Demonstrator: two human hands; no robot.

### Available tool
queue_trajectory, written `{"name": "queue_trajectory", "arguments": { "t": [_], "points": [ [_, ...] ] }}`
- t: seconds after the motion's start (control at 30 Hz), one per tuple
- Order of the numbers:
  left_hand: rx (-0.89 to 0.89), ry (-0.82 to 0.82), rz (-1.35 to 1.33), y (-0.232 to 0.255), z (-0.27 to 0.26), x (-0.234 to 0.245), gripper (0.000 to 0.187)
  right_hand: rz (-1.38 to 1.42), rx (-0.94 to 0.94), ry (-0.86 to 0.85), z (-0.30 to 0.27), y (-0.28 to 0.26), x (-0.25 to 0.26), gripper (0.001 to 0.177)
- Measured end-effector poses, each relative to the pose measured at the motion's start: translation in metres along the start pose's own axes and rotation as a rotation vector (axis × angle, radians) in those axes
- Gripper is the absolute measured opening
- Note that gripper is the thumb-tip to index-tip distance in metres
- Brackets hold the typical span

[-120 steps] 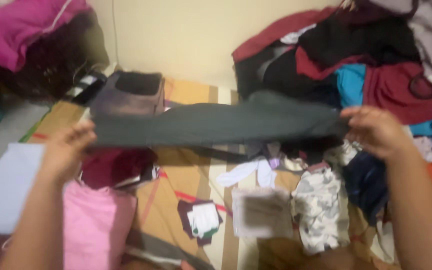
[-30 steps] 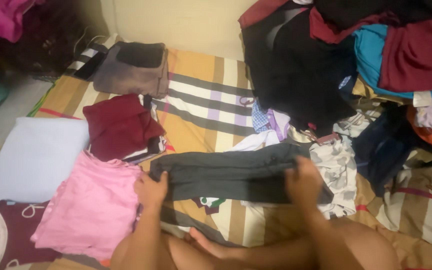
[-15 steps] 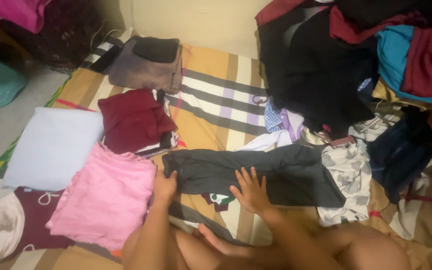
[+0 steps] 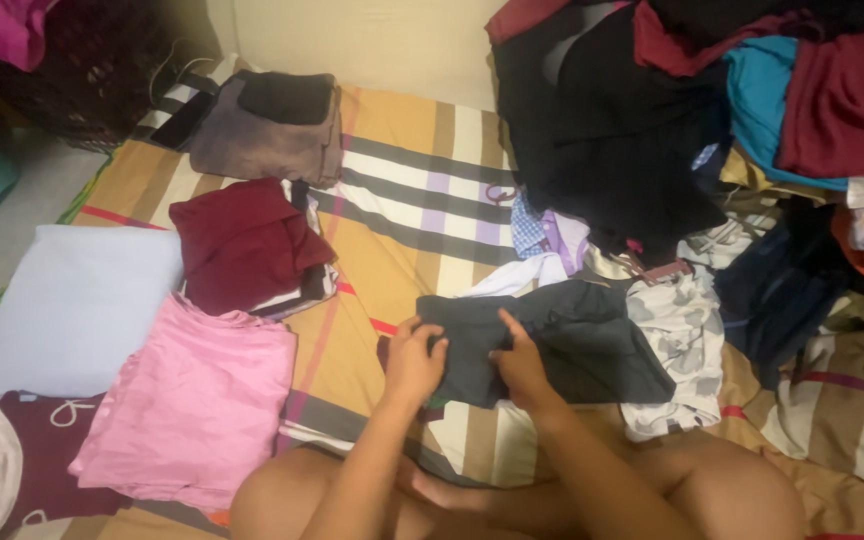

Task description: The person sits on a bed and folds various garments one by one, including a dark gray top, a light purple floral top, a black long-sleeved shirt, and a dark blue top. The folded items are stacked on the bed.

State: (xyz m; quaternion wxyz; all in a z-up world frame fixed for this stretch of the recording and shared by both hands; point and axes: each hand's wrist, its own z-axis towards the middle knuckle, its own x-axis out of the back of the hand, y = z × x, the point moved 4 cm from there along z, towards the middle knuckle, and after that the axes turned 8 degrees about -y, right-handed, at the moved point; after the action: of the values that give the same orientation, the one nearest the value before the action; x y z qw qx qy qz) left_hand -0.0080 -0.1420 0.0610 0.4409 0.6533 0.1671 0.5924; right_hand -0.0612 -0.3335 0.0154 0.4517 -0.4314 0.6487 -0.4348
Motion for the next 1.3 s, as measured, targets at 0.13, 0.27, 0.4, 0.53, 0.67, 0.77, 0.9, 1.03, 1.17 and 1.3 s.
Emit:
{"name": "queue_trajectory", "arguments": {
  "t": [0.13, 0.27, 0.4, 0.53, 0.67, 0.77, 0.9, 1.03, 1.17, 1.3],
  "points": [
    [0.142, -0.065, 0.143, -0.007, -0.001, -0.004, 0.034, -0.253, 0.119, 0.034, 0.002, -0.014, 0.001, 0.068],
    [0.177, -0.081, 0.188, 0.002, -0.001, 0.001, 0.036, -0.516, 0.265, 0.090, -0.001, -0.050, -0.008, 0.065],
    [0.238, -0.135, 0.126, 0.011, 0.004, -0.001, 0.036, -0.588, 0.202, 0.093, -0.006, -0.087, 0.007, 0.066],
    [0.094, -0.105, 0.049, 0.018, 0.012, -0.026, 0.040, -0.686, -0.122, 0.214, -0.018, -0.103, 0.090, 0.070],
    [0.037, -0.112, -0.115, 0.013, 0.022, -0.066, 0.045, -1.011, 0.312, 0.255, -0.020, -0.111, 0.154, 0.062],
    [0.115, -0.186, -0.172, 0.011, 0.035, -0.090, 0.053, -1.228, 0.428, 0.410, -0.026, -0.092, 0.166, 0.055],
    [0.495, -0.262, -0.322, 0.001, 0.030, -0.106, 0.054, -0.844, 0.209, 0.113, -0.020, -0.048, 0.117, 0.039],
    [0.289, -0.087, -0.219, 0.016, 0.033, -0.104, 0.044, -0.357, -0.094, -0.093, -0.021, -0.040, 0.061, 0.054],
    [0.051, -0.200, -0.555, 0.037, 0.026, -0.125, 0.045, -0.124, -0.479, -0.021, -0.016, -0.034, 0.052, 0.042],
    [0.187, -0.391, -1.165, 0.041, 0.009, -0.150, 0.062, -0.556, -0.040, 0.070, 0.004, -0.037, 0.079, 0.033]
  ]
}}
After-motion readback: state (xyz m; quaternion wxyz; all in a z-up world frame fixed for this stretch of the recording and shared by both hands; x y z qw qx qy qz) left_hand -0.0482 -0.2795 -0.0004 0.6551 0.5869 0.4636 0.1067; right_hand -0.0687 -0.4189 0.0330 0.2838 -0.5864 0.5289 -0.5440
